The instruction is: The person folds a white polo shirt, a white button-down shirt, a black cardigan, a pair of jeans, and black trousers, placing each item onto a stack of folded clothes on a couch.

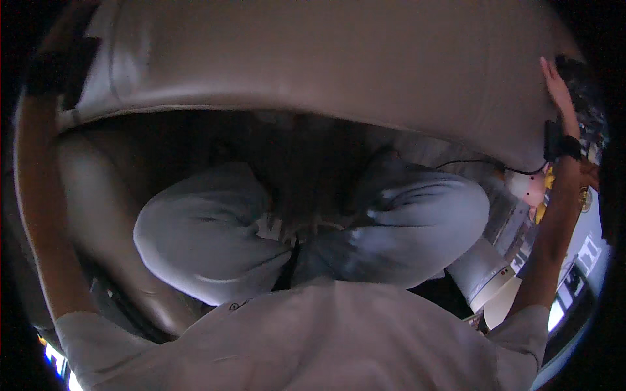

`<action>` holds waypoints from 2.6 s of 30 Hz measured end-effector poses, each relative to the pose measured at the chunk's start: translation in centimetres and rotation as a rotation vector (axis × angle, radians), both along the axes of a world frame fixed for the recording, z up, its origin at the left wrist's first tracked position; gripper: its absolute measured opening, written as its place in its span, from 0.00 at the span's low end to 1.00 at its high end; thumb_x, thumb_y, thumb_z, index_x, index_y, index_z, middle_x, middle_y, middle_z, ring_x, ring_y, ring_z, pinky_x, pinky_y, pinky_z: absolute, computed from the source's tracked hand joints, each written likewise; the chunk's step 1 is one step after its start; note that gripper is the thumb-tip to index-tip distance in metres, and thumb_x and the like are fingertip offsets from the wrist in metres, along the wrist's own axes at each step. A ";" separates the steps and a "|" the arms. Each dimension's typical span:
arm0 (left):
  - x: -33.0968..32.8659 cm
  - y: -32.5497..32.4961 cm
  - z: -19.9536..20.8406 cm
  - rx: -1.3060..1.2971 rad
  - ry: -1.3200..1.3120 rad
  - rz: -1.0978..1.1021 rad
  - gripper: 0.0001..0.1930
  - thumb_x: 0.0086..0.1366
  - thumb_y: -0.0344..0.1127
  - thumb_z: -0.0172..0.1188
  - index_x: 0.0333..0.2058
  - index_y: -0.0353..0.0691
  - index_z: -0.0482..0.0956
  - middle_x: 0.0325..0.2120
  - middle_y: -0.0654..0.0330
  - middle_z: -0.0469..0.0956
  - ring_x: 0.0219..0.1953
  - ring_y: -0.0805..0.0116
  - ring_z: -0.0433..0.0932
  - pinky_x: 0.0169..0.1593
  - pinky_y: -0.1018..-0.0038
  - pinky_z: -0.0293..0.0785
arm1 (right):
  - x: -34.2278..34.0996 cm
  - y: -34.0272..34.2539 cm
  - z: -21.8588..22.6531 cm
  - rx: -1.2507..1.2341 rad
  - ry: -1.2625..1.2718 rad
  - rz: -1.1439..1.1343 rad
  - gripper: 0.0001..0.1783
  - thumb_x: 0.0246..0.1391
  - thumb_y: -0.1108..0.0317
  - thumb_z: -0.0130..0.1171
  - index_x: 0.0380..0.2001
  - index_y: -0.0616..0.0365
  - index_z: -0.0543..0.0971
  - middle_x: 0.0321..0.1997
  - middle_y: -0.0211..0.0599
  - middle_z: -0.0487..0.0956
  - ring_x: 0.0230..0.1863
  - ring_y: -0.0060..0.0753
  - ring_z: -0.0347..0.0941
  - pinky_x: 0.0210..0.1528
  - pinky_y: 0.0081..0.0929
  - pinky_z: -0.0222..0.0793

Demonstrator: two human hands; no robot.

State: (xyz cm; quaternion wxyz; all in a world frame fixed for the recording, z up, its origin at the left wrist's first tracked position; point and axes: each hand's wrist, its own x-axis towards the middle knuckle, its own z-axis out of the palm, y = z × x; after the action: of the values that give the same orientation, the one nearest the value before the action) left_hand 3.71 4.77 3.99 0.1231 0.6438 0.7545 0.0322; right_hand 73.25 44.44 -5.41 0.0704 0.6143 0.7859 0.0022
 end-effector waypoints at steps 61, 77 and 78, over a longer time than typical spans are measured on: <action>-10.4 19.0 -2.4 0.575 0.059 0.259 0.21 0.57 0.37 0.66 0.45 0.30 0.75 0.44 0.38 0.75 0.49 0.39 0.73 0.53 0.58 0.71 | -15.5 -27.7 9.0 -0.210 -0.006 0.005 0.59 0.21 0.45 0.81 0.55 0.61 0.63 0.51 0.64 0.72 0.52 0.67 0.71 0.51 0.49 0.71; 7.3 3.4 7.2 0.127 -0.279 -0.108 0.11 0.56 0.32 0.67 0.25 0.29 0.77 0.19 0.52 0.78 0.18 0.68 0.80 0.25 0.72 0.75 | -21.5 -35.1 22.8 0.167 0.993 0.768 0.19 0.49 0.71 0.68 0.45 0.66 0.77 0.38 0.44 0.83 0.32 0.36 0.81 0.36 0.27 0.76; 9.1 3.0 7.6 0.132 -0.400 -0.158 0.11 0.56 0.32 0.66 0.24 0.29 0.76 0.18 0.52 0.77 0.19 0.68 0.81 0.25 0.72 0.75 | -21.1 -38.3 26.6 0.147 1.004 0.876 0.15 0.52 0.71 0.65 0.42 0.66 0.78 0.38 0.45 0.83 0.33 0.37 0.81 0.37 0.28 0.76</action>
State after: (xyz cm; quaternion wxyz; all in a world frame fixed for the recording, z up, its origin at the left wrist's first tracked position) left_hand 12.83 7.76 11.59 0.2300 0.6884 0.6585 0.1989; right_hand 52.14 6.10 21.23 -0.3533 0.1683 0.8978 -0.2020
